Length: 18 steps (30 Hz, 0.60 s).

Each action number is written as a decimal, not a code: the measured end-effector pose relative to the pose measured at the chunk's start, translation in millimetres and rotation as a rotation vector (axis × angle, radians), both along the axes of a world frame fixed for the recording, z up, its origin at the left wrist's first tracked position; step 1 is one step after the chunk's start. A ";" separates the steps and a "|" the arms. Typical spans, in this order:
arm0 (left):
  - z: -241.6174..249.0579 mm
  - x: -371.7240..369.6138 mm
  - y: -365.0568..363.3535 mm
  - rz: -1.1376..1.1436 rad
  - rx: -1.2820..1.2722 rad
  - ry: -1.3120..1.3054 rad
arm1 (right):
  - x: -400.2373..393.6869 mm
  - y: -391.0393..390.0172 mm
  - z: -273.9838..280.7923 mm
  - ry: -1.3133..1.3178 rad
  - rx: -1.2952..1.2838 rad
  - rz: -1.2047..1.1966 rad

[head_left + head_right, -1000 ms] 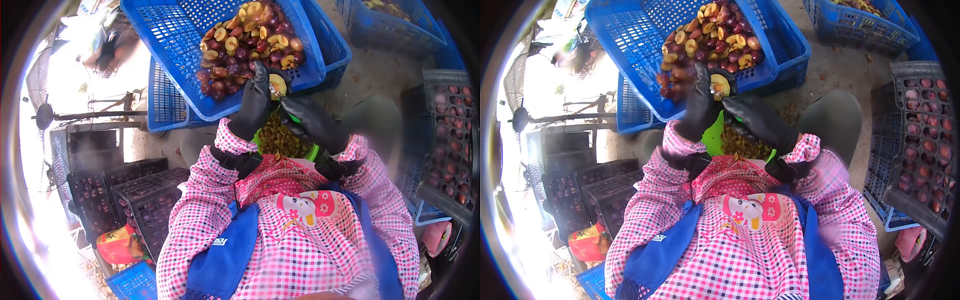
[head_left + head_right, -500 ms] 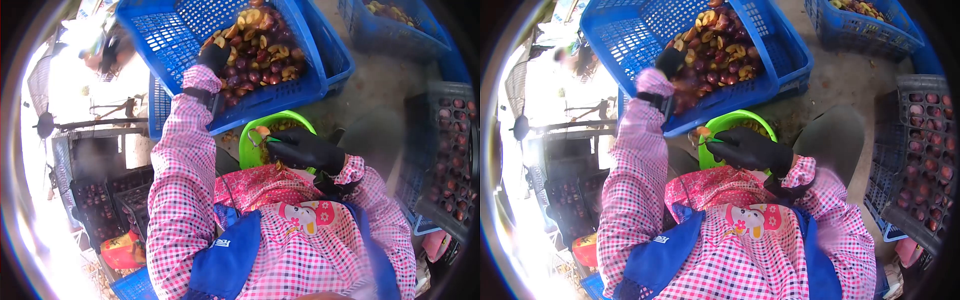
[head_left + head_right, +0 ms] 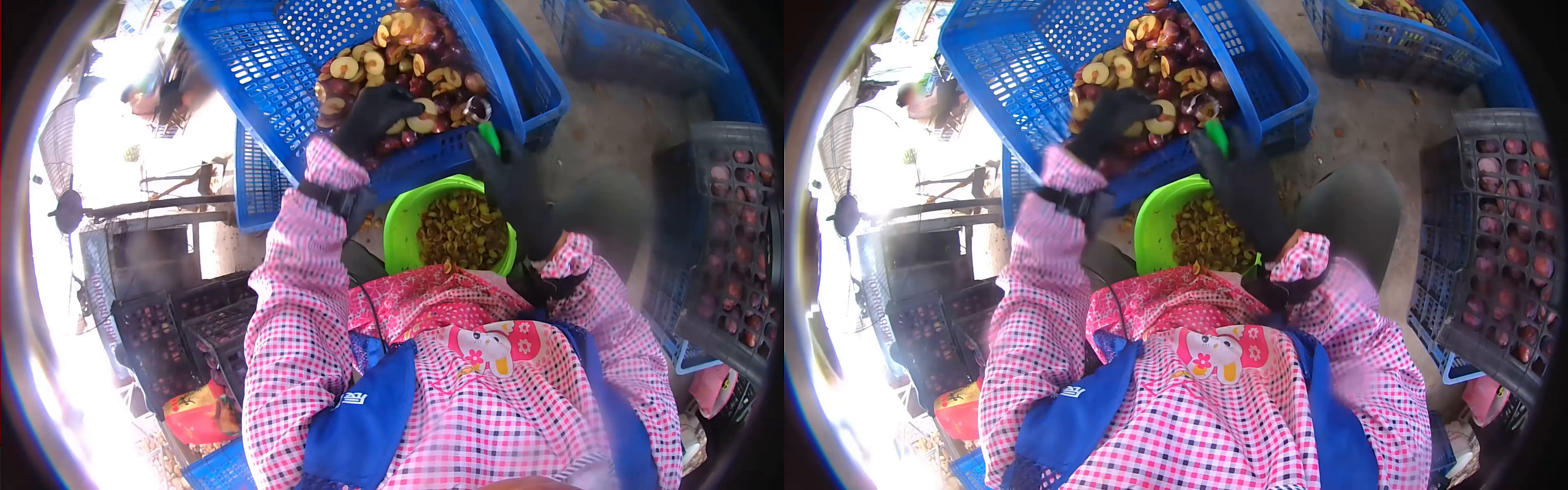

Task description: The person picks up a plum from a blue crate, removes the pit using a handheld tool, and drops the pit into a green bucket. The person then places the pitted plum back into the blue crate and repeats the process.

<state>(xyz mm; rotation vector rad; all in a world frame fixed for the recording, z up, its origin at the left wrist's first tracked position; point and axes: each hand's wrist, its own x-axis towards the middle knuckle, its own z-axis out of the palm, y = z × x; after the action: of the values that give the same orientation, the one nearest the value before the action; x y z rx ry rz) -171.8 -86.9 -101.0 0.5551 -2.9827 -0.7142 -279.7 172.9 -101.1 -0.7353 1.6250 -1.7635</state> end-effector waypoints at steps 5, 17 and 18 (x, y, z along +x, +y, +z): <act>60.8 5.7 130.9 0.199 0.664 0.012 | -6.2 12.9 21.8 -0.256 0.107 0.112; 24.9 55.0 163.6 0.477 0.839 0.617 | 23.6 13.4 -19.3 0.468 0.000 0.246; 21.5 54.8 159.4 0.516 1.007 0.567 | 24.0 13.2 -22.4 0.575 0.024 0.270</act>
<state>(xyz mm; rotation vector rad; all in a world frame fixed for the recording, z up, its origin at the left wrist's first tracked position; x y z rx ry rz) -117.0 72.5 -79.5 0.8771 -1.6947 -1.8640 -255.7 186.1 -123.5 -1.4752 1.7862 -1.4080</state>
